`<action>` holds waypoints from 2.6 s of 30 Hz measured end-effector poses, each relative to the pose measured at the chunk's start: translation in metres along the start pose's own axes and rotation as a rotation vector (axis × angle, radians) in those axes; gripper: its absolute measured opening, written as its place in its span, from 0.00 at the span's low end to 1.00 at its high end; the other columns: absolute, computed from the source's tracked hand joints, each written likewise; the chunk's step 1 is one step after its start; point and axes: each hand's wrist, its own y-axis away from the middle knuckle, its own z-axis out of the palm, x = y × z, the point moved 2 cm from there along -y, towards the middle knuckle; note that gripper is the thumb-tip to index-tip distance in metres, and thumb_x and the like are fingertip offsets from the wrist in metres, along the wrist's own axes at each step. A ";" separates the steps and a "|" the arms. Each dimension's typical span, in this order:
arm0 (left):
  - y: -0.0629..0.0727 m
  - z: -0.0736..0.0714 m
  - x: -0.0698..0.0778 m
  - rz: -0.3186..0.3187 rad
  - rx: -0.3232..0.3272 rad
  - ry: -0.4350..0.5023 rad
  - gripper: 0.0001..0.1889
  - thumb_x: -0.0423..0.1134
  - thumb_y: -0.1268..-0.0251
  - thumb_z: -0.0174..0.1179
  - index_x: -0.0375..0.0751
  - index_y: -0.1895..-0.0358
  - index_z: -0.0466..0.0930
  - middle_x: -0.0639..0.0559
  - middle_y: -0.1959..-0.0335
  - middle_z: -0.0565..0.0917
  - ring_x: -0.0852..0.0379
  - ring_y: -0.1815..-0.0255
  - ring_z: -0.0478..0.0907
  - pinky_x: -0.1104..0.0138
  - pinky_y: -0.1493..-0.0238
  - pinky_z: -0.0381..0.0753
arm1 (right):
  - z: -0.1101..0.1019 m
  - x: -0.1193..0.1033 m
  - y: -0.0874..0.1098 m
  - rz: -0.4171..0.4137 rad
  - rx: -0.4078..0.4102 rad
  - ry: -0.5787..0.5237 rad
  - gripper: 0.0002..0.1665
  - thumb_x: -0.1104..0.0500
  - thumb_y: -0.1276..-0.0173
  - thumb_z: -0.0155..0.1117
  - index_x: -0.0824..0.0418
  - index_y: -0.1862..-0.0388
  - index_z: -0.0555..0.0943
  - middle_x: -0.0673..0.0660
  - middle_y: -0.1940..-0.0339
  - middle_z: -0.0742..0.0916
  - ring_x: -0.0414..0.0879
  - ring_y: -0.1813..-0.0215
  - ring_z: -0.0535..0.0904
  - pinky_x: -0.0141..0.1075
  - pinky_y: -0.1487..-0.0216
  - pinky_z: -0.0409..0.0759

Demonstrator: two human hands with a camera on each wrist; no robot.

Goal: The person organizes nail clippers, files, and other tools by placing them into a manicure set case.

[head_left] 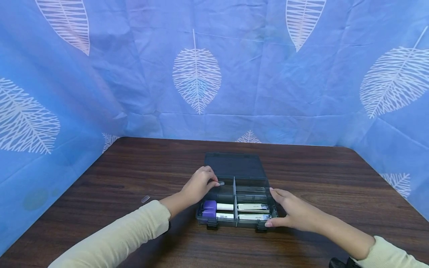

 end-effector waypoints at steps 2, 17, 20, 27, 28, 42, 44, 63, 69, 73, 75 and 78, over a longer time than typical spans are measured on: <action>-0.002 0.003 0.001 0.004 -0.023 -0.003 0.05 0.36 0.44 0.63 0.37 0.71 0.84 0.51 0.71 0.78 0.58 0.68 0.71 0.70 0.67 0.76 | 0.000 0.000 0.000 -0.002 0.000 -0.001 0.64 0.27 0.50 0.58 0.76 0.33 0.59 0.77 0.35 0.66 0.71 0.36 0.65 0.58 0.45 0.72; -0.017 0.017 0.010 0.073 -0.275 -0.182 0.06 0.36 0.43 0.63 0.40 0.73 0.87 0.53 0.73 0.80 0.63 0.70 0.74 0.76 0.66 0.78 | 0.000 -0.001 -0.001 0.001 0.001 0.000 0.64 0.27 0.50 0.59 0.76 0.33 0.59 0.77 0.35 0.66 0.70 0.36 0.65 0.58 0.45 0.73; -0.020 0.018 0.012 0.053 -0.315 -0.201 0.07 0.36 0.43 0.63 0.41 0.76 0.86 0.54 0.73 0.80 0.65 0.72 0.72 0.77 0.69 0.76 | 0.000 -0.001 -0.001 0.007 -0.006 -0.001 0.64 0.27 0.50 0.59 0.76 0.33 0.59 0.77 0.34 0.66 0.70 0.35 0.65 0.58 0.45 0.72; -0.022 0.018 0.014 0.035 -0.356 -0.206 0.06 0.36 0.43 0.63 0.41 0.75 0.86 0.54 0.72 0.80 0.65 0.70 0.73 0.76 0.68 0.76 | 0.002 0.000 0.001 0.020 -0.015 -0.002 0.64 0.26 0.51 0.59 0.75 0.32 0.58 0.77 0.34 0.66 0.70 0.35 0.65 0.58 0.45 0.72; -0.021 0.017 0.013 0.047 -0.346 -0.197 0.06 0.35 0.43 0.63 0.41 0.74 0.86 0.54 0.72 0.80 0.64 0.70 0.73 0.77 0.68 0.77 | 0.002 0.000 0.001 0.020 -0.015 -0.003 0.64 0.26 0.51 0.59 0.75 0.32 0.58 0.77 0.34 0.66 0.70 0.35 0.65 0.58 0.45 0.72; -0.007 -0.013 0.000 0.100 -0.037 -0.050 0.07 0.35 0.43 0.63 0.35 0.65 0.86 0.49 0.68 0.80 0.56 0.67 0.76 0.69 0.64 0.79 | 0.001 0.001 0.000 0.017 -0.009 0.000 0.64 0.26 0.51 0.59 0.75 0.32 0.58 0.77 0.34 0.66 0.71 0.36 0.65 0.58 0.45 0.72; -0.003 -0.017 -0.001 0.087 -0.007 -0.050 0.07 0.35 0.44 0.63 0.35 0.65 0.86 0.49 0.68 0.80 0.57 0.67 0.76 0.69 0.65 0.79 | 0.001 0.001 0.000 0.013 -0.008 0.001 0.64 0.26 0.51 0.59 0.75 0.32 0.58 0.77 0.34 0.66 0.70 0.35 0.65 0.58 0.45 0.72; 0.037 -0.053 -0.009 0.017 0.199 0.058 0.06 0.34 0.48 0.66 0.36 0.67 0.86 0.50 0.68 0.80 0.58 0.70 0.76 0.69 0.69 0.77 | 0.001 0.001 0.000 0.000 0.006 0.020 0.64 0.26 0.51 0.58 0.76 0.33 0.59 0.77 0.35 0.67 0.70 0.36 0.65 0.57 0.45 0.72; 0.052 -0.062 -0.023 -0.013 0.244 0.033 0.06 0.34 0.48 0.66 0.39 0.65 0.86 0.52 0.68 0.81 0.61 0.70 0.75 0.67 0.68 0.78 | 0.001 0.001 -0.001 -0.002 0.006 0.026 0.65 0.26 0.51 0.58 0.76 0.33 0.59 0.76 0.35 0.67 0.70 0.36 0.65 0.57 0.45 0.72; 0.061 -0.069 -0.033 -0.028 0.271 -0.007 0.07 0.34 0.49 0.67 0.38 0.65 0.86 0.52 0.68 0.81 0.61 0.70 0.75 0.68 0.68 0.78 | 0.001 0.002 0.000 0.002 0.001 0.023 0.65 0.26 0.51 0.58 0.76 0.33 0.59 0.76 0.34 0.66 0.70 0.35 0.65 0.58 0.45 0.72; 0.067 -0.073 -0.039 -0.038 0.283 -0.025 0.07 0.34 0.49 0.67 0.38 0.65 0.85 0.51 0.68 0.81 0.61 0.72 0.74 0.69 0.70 0.77 | 0.001 0.002 0.000 0.004 -0.002 0.019 0.64 0.26 0.51 0.58 0.75 0.33 0.59 0.76 0.34 0.66 0.70 0.35 0.65 0.58 0.45 0.72; 0.078 -0.079 -0.050 -0.060 0.301 -0.055 0.08 0.33 0.51 0.68 0.37 0.65 0.85 0.51 0.68 0.81 0.63 0.74 0.72 0.70 0.72 0.76 | 0.001 0.002 0.000 0.007 -0.005 0.016 0.64 0.26 0.50 0.58 0.75 0.32 0.58 0.76 0.34 0.66 0.70 0.35 0.65 0.58 0.45 0.72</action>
